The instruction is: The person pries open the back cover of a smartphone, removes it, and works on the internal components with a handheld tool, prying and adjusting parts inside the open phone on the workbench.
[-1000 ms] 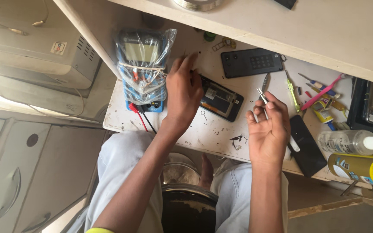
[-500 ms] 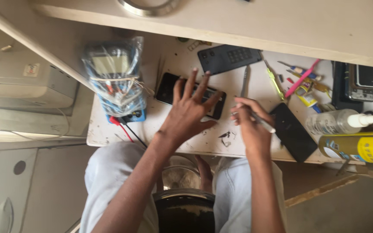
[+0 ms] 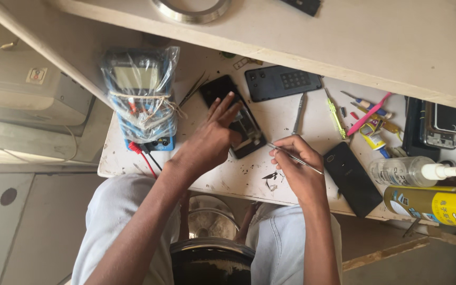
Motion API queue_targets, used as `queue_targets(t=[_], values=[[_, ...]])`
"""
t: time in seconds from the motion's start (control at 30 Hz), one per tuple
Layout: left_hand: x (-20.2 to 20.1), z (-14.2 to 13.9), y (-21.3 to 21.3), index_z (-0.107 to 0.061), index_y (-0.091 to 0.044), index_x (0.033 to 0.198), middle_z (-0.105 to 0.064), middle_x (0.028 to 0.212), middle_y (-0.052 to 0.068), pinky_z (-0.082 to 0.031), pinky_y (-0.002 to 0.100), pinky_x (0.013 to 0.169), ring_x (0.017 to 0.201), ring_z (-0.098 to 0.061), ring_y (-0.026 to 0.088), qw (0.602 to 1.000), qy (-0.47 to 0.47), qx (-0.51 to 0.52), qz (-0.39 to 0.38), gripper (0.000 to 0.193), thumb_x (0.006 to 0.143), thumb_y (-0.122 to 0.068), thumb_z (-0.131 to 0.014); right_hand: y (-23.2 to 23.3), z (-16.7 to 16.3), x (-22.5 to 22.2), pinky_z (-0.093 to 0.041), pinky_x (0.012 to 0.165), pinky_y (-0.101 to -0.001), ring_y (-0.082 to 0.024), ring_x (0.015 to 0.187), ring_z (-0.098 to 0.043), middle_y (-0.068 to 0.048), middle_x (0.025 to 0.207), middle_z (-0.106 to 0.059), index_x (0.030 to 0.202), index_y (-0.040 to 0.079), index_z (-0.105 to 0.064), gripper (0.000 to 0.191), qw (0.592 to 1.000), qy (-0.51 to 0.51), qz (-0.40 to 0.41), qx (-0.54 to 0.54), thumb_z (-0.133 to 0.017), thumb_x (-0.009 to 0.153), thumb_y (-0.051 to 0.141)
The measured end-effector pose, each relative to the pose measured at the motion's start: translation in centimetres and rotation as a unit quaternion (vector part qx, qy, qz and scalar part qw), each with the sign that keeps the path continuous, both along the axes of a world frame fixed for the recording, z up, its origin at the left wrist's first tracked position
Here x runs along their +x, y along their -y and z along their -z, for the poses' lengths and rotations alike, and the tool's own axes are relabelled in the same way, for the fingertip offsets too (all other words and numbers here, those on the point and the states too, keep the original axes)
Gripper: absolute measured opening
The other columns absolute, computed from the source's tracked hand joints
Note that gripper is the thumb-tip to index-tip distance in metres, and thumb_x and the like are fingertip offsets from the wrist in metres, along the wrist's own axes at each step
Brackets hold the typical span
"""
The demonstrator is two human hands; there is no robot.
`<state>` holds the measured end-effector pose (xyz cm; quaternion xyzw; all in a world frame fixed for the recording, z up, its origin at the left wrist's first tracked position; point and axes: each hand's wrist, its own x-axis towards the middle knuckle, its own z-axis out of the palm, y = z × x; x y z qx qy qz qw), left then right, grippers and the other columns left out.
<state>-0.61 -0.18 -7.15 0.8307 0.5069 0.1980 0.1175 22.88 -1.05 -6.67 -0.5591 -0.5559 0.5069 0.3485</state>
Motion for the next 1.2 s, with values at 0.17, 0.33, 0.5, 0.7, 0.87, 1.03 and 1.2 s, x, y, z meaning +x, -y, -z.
queue_targets(t=[0.17, 0.33, 0.5, 0.7, 0.87, 1.03, 1.2], values=[[0.5, -0.6, 0.8, -0.068, 0.002, 0.103, -0.056, 0.129, 0.029, -0.053, 0.051, 0.090, 0.116, -0.056, 0.045, 0.970, 0.128, -0.021, -0.205, 0.019, 0.088, -0.008, -0.062, -0.2, -0.7, -1.7, -0.059, 0.076, -0.0302, -0.015, 0.089, -0.072, -0.010, 0.101, -0.075, 0.117, 0.003, -0.067, 0.019, 0.988, 0.072, 0.011, 0.134, -0.065, 0.098, 0.005], [0.3, 0.6, 1.0, -0.068, -0.001, 0.103, -0.059, 0.109, 0.026, -0.056, 0.050, 0.081, 0.094, -0.066, 0.043, 0.950, 0.119, -0.131, -0.257, 0.016, 0.097, -0.014, -0.061, 0.3, -1.2, -4.0, -0.056, 0.084, -0.0378, -0.031, 0.099, -0.074, -0.018, 0.110, -0.074, 0.121, 0.004, -0.067, 0.024, 0.941, 0.185, -0.062, 0.276, -0.067, 0.097, 0.002], [-0.1, 1.7, 0.2, -0.066, -0.011, 0.129, -0.060, 0.107, 0.028, -0.056, 0.049, 0.080, 0.094, -0.066, 0.044, 0.964, 0.135, -0.087, -0.211, 0.044, 0.087, -0.001, -0.059, 0.9, -2.2, -5.0, -0.056, 0.075, -0.0370, -0.030, 0.085, -0.074, -0.018, 0.099, -0.075, 0.114, 0.004, -0.068, 0.022, 0.950, 0.197, -0.095, 0.223, -0.066, 0.093, 0.004], [-0.7, 0.8, 1.1, -0.065, 0.000, 0.112, -0.064, 0.103, 0.028, -0.056, 0.050, 0.074, 0.089, -0.068, 0.044, 0.958, 0.166, -0.061, -0.228, 0.024, 0.090, -0.009, -0.062, 1.2, -2.9, -5.6, -0.054, 0.070, -0.0366, -0.029, 0.077, -0.073, -0.018, 0.090, -0.074, 0.111, 0.003, -0.068, 0.019, 0.952, 0.192, -0.121, 0.205, -0.067, 0.093, 0.007], [0.2, -0.4, 6.6, -0.060, 0.000, 0.110, -0.066, 0.103, 0.025, -0.057, 0.050, 0.071, 0.085, -0.069, 0.043, 0.925, 0.098, -0.213, -0.300, 0.031, 0.096, -0.027, -0.065, 1.3, -2.8, -5.9, -0.055, 0.065, -0.0348, -0.024, 0.067, -0.073, -0.017, 0.083, -0.074, 0.110, 0.004, -0.069, 0.018, 0.960, 0.190, -0.133, 0.158, -0.067, 0.092, 0.007], [3.8, -0.7, 11.9, -0.040, 0.009, 0.141, -0.059, 0.112, 0.032, -0.059, 0.048, 0.066, 0.084, -0.069, 0.044, 0.913, 0.114, -0.214, -0.327, 0.067, 0.087, -0.022, -0.067, 1.6, -2.0, -5.9, -0.061, 0.070, -0.0286, -0.015, 0.077, -0.079, -0.011, 0.086, -0.080, 0.110, 0.000, -0.069, 0.017, 0.980, 0.090, -0.139, 0.108, -0.063, 0.095, 0.007], [5.7, 1.5, 13.2, -0.038, 0.016, 0.139, -0.057, 0.106, 0.035, -0.057, 0.049, 0.073, 0.087, -0.065, 0.049, 0.941, 0.162, -0.104, -0.277, 0.076, 0.078, -0.015, -0.071, 2.2, -0.8, -5.7, -0.063, 0.078, -0.0300, -0.016, 0.084, -0.077, -0.014, 0.095, -0.079, 0.113, -0.002, -0.068, 0.020, 0.992, 0.026, -0.116, 0.029, -0.057, 0.100, 0.008]])
